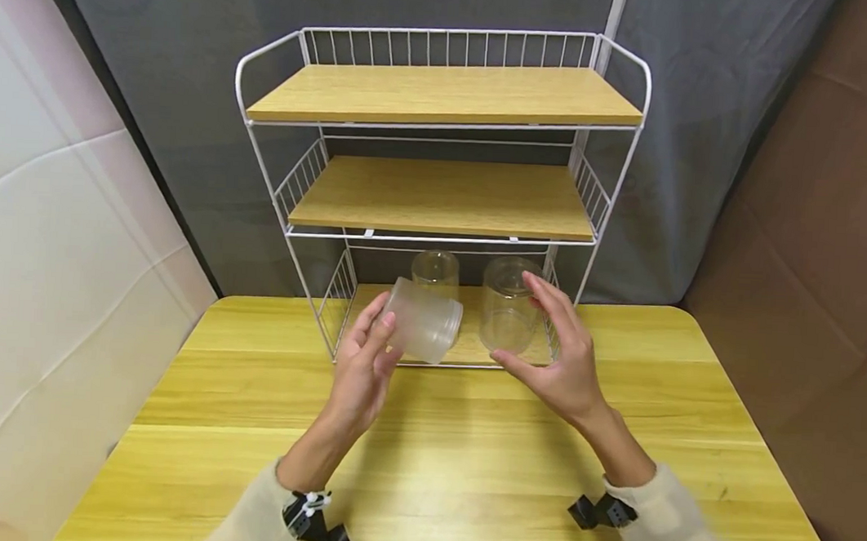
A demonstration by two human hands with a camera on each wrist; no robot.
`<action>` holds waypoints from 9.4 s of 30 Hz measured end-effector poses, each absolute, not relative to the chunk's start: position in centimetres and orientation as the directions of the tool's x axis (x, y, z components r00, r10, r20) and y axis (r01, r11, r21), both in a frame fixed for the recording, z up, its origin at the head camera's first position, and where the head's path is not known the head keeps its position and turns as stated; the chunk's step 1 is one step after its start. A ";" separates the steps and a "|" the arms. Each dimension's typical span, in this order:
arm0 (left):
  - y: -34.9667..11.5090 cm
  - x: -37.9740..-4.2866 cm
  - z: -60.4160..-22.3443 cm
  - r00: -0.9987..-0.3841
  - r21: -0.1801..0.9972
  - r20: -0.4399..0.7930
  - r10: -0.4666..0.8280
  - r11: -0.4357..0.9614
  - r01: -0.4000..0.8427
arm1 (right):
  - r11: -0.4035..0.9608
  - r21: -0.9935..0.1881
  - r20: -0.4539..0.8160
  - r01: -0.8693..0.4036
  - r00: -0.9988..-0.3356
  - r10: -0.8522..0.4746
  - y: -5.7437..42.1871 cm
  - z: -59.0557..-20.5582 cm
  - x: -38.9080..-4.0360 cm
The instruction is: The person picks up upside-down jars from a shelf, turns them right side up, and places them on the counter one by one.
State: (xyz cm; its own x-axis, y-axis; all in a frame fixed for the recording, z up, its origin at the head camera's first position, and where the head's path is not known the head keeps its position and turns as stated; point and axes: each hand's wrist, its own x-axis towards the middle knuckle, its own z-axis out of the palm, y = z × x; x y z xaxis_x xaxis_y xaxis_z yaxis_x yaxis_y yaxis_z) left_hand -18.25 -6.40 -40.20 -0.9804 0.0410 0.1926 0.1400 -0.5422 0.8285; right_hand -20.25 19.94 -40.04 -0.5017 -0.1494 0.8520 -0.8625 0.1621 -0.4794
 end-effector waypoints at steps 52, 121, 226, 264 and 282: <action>-9.7 -17.1 -41.2 -0.895 0.895 0.446 0.027 -0.014 0.446 | 0.103 -0.628 0.730 -0.771 -0.630 -0.264 16.7 -41.1 -19.2; -18.4 -27.5 -31.7 -0.792 0.788 0.608 -0.050 0.164 0.594 | 0.673 -0.143 0.496 -0.726 -0.641 -0.585 30.4 -44.4 -19.1; -17.9 -28.4 -32.3 -0.769 0.735 0.635 -0.076 0.366 0.571 | 0.672 -0.577 0.329 -0.464 -0.885 -0.328 12.3 -37.7 -29.1; -17.8 -28.6 -32.4 -0.750 0.726 0.658 -0.068 0.323 0.607 | 0.667 -0.598 0.343 -0.444 -0.894 -0.287 10.5 -38.3 -29.4; -17.5 -26.4 -32.9 -0.609 0.615 0.778 -0.158 0.391 0.685 | 0.627 -0.607 0.391 -0.488 -0.870 -0.299 11.5 -37.5 -26.1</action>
State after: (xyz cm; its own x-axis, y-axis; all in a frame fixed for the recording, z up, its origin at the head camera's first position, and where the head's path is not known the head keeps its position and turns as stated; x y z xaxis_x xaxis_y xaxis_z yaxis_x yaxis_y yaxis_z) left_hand -26.43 -17.51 -32.85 -0.6085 -0.1581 0.7776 0.6845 0.3911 0.6152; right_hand -26.06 11.51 -37.50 -0.8704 -0.2989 0.3913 -0.4882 0.6269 -0.6071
